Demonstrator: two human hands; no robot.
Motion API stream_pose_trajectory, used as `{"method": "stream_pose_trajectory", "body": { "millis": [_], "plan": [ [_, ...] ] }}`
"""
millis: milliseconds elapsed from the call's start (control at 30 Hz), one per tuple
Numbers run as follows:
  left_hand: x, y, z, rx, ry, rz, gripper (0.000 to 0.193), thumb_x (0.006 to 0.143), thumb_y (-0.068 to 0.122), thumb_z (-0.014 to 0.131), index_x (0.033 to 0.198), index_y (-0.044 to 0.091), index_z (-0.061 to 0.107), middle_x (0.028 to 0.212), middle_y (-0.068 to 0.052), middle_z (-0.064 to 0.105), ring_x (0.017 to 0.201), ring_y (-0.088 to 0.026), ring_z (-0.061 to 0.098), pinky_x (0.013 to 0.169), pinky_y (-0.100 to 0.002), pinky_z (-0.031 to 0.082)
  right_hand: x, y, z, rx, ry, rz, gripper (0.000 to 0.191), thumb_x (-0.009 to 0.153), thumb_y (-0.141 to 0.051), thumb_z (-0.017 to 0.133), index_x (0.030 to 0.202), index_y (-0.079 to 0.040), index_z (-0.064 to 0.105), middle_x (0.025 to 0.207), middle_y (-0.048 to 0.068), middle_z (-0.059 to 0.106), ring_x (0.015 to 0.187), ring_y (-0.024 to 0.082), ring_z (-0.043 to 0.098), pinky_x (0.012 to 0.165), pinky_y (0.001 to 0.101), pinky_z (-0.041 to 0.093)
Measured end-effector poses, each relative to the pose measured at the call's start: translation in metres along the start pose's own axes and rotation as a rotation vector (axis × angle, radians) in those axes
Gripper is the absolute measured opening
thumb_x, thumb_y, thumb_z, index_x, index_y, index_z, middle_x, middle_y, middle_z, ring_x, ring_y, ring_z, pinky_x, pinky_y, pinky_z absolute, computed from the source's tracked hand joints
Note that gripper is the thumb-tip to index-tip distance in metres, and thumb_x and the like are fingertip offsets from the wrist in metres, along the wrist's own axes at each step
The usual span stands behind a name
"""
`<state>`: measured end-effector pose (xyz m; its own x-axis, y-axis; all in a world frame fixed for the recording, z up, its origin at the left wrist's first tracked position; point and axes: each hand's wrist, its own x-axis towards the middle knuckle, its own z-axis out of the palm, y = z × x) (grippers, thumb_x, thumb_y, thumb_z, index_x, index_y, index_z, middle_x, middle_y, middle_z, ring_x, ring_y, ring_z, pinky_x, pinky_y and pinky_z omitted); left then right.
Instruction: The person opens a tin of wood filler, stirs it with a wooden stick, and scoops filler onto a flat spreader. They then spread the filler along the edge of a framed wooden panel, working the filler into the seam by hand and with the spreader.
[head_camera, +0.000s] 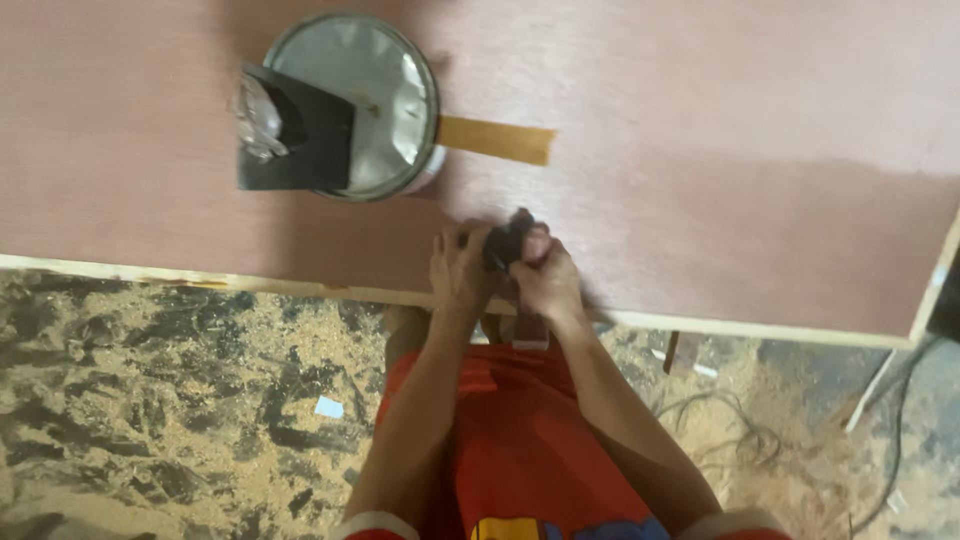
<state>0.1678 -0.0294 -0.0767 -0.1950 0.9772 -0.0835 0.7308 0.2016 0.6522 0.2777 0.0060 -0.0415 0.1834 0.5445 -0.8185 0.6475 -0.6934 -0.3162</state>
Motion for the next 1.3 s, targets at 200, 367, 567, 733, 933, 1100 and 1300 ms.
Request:
{"method": "stream_pose_trajectory", "body": {
  "millis": [200, 367, 567, 733, 933, 1100, 1300],
  "plan": [
    [0.006, -0.007, 0.0, 0.031, -0.03, -0.066, 0.064, 0.05, 0.017, 0.094, 0.109, 0.016, 0.068, 0.113, -0.011, 0.059, 0.109, -0.037, 0.056, 0.083, -0.053, 0.051, 0.015, 0.014, 0.001, -0.069, 0.194, -0.204, 0.053, 0.08, -0.016, 0.077, 0.125, 0.002, 0.056, 0.101, 0.024, 0.071, 0.082, 0.034, 0.072, 0.075, 0.0411, 0.06],
    [0.007, -0.014, -0.001, 0.001, -0.051, -0.106, 0.071, 0.045, 0.019, 0.096, 0.11, 0.015, 0.066, 0.111, -0.011, 0.058, 0.108, -0.037, 0.056, 0.08, -0.054, 0.05, 0.022, 0.02, 0.002, -0.009, 0.173, -0.151, 0.051, 0.078, -0.017, 0.075, 0.123, 0.001, 0.059, 0.106, 0.022, 0.074, 0.092, 0.033, 0.074, 0.085, 0.042, 0.061],
    [0.006, -0.02, -0.001, -0.052, -0.031, -0.061, 0.076, 0.044, 0.016, 0.097, 0.113, 0.01, 0.064, 0.115, -0.014, 0.058, 0.107, -0.039, 0.057, 0.079, -0.054, 0.05, 0.029, 0.02, -0.001, 0.12, 0.144, -0.225, 0.048, 0.075, -0.011, 0.071, 0.12, 0.002, 0.06, 0.099, 0.018, 0.073, 0.084, 0.027, 0.073, 0.075, 0.0389, 0.061],
    [0.007, -0.022, -0.002, -0.047, -0.085, -0.096, 0.075, 0.046, 0.019, 0.098, 0.114, 0.014, 0.065, 0.114, -0.013, 0.058, 0.106, -0.037, 0.058, 0.079, -0.053, 0.052, 0.035, 0.014, -0.007, 0.204, 0.044, -0.322, 0.049, 0.076, -0.006, 0.067, 0.124, -0.001, 0.06, 0.091, 0.013, 0.07, 0.076, 0.023, 0.07, 0.067, 0.037, 0.059],
    [0.004, -0.027, -0.002, -0.059, -0.087, -0.084, 0.067, 0.051, 0.017, 0.095, 0.112, 0.015, 0.069, 0.114, -0.018, 0.059, 0.105, -0.041, 0.057, 0.077, -0.052, 0.053, 0.033, 0.009, -0.012, 0.316, -0.209, -0.277, 0.043, 0.082, 0.002, 0.064, 0.125, 0.002, 0.059, 0.094, 0.012, 0.068, 0.079, 0.022, 0.066, 0.069, 0.0374, 0.057],
    [-0.01, -0.047, -0.014, -0.525, -0.223, -0.322, 0.04, 0.084, 0.019, 0.078, 0.121, 0.012, 0.065, 0.12, -0.009, 0.069, 0.109, -0.026, 0.065, 0.096, -0.041, 0.054, 0.034, 0.021, -0.018, 0.48, -0.176, -0.223, 0.043, 0.083, -0.006, 0.071, 0.121, -0.012, 0.051, 0.097, 0.005, 0.063, 0.088, 0.019, 0.065, 0.078, 0.0357, 0.06],
    [-0.054, -0.076, -0.044, -1.503, -0.246, -0.865, 0.032, 0.101, 0.005, 0.052, 0.132, 0.003, 0.062, 0.12, -0.009, 0.066, 0.107, -0.023, 0.059, 0.094, -0.037, 0.052, 0.025, 0.022, 0.018, 1.117, -0.592, -0.653, 0.018, 0.108, -0.012, 0.066, 0.118, -0.007, 0.051, 0.099, 0.009, 0.058, 0.09, 0.023, 0.06, 0.089, 0.0383, 0.055]
  ]
}}
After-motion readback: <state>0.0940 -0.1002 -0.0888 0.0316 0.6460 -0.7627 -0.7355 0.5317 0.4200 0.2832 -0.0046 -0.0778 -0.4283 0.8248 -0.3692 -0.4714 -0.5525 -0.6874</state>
